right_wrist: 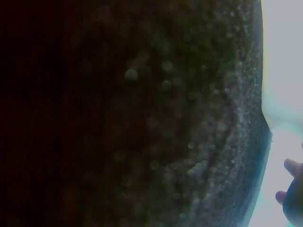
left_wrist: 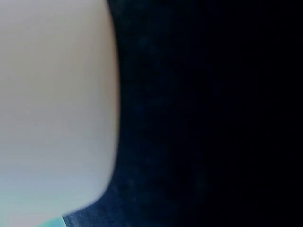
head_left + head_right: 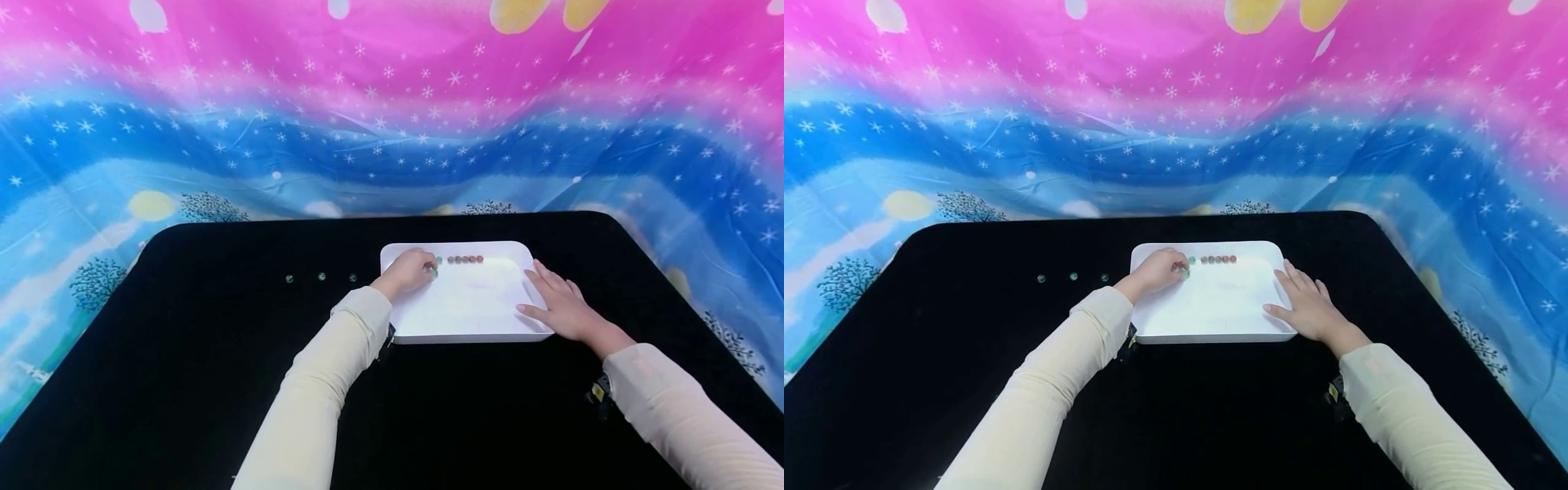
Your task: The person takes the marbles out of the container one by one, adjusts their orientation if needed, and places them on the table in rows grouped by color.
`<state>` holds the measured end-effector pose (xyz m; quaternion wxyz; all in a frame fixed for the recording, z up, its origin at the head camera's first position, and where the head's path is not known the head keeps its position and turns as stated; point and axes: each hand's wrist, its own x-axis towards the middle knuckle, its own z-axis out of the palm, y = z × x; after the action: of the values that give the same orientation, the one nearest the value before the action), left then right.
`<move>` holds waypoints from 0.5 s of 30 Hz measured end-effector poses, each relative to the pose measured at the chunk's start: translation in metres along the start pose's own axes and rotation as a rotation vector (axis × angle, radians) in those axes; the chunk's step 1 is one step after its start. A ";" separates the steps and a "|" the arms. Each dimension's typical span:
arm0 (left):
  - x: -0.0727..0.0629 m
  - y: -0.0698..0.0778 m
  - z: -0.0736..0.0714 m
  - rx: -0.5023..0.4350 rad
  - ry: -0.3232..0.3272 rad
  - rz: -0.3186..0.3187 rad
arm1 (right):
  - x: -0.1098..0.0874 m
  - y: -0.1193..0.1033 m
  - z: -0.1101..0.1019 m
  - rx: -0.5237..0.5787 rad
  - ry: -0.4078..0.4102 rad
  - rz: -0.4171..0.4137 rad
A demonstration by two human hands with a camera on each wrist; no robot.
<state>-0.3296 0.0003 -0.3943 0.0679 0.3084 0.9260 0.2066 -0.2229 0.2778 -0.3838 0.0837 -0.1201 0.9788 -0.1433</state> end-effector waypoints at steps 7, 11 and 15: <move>0.000 0.001 0.000 -0.003 0.013 -0.016 | 0.000 0.000 0.000 0.001 -0.003 0.002; 0.000 0.002 -0.001 -0.013 0.013 -0.023 | 0.000 0.000 -0.001 -0.002 -0.006 0.006; -0.001 0.005 -0.002 -0.025 0.015 -0.030 | 0.000 0.000 0.000 0.000 -0.010 0.008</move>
<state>-0.3264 0.0027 -0.3902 0.0681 0.2922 0.9284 0.2193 -0.2235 0.2783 -0.3837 0.0889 -0.1169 0.9789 -0.1422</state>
